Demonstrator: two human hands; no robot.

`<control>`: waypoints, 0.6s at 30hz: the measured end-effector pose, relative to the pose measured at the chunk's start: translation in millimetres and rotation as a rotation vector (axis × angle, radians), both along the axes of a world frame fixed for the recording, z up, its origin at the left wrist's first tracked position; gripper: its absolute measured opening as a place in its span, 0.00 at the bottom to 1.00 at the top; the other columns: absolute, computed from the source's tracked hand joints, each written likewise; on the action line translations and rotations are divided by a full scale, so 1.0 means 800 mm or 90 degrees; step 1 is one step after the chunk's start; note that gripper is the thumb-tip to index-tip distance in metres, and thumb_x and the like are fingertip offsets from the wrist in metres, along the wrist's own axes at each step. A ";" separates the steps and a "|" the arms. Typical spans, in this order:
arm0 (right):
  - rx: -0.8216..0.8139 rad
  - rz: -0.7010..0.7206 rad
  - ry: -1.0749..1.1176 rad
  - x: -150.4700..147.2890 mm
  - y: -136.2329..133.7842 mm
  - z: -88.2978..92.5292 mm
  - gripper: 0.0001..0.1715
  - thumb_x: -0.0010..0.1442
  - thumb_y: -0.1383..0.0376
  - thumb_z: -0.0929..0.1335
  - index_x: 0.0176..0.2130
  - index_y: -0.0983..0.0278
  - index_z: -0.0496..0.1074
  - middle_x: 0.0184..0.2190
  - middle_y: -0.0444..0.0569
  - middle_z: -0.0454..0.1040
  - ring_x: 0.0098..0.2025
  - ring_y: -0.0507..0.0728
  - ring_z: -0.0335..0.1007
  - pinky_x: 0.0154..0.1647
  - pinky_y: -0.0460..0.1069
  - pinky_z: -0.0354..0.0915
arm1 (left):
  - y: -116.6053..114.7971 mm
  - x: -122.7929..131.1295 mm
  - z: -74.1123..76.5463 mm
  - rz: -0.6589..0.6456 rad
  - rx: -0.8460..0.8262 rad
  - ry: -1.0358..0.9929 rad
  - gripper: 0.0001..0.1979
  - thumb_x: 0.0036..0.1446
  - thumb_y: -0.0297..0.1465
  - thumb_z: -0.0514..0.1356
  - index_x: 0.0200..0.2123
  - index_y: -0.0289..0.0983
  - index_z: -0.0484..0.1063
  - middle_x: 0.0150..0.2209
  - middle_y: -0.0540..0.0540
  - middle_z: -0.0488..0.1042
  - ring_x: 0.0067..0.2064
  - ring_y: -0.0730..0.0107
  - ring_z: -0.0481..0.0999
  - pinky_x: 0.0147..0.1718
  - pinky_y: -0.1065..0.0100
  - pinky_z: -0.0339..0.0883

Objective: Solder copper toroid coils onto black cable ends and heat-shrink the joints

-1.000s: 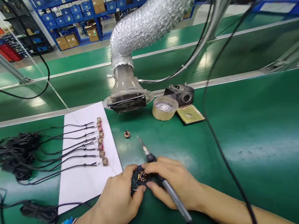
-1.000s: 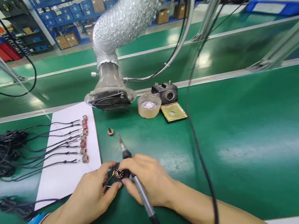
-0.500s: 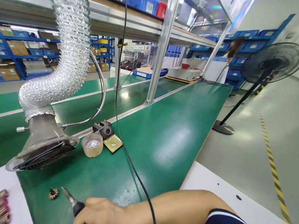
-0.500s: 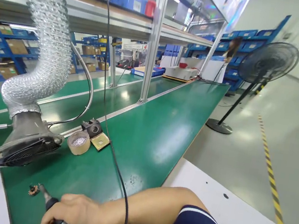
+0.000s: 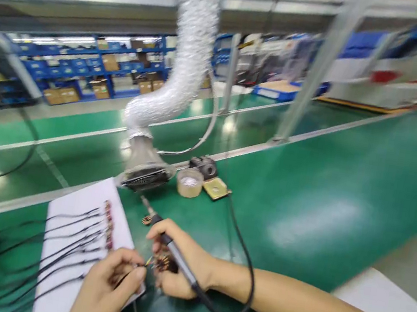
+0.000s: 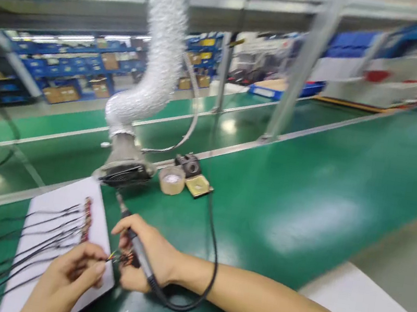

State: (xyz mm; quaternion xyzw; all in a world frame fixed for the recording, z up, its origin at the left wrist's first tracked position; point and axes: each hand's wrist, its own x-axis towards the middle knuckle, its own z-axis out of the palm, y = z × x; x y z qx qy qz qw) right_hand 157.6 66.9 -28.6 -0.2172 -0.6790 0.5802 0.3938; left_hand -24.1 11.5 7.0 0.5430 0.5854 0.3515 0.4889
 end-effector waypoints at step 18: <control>-0.223 0.041 0.049 0.018 -0.017 0.006 0.15 0.61 0.61 0.69 0.44 0.61 0.61 0.31 0.43 0.64 0.29 0.48 0.63 0.28 0.43 0.65 | -0.010 0.003 0.006 -0.108 0.031 0.103 0.10 0.60 0.36 0.56 0.37 0.38 0.74 0.24 0.53 0.64 0.26 0.76 0.59 0.27 0.73 0.53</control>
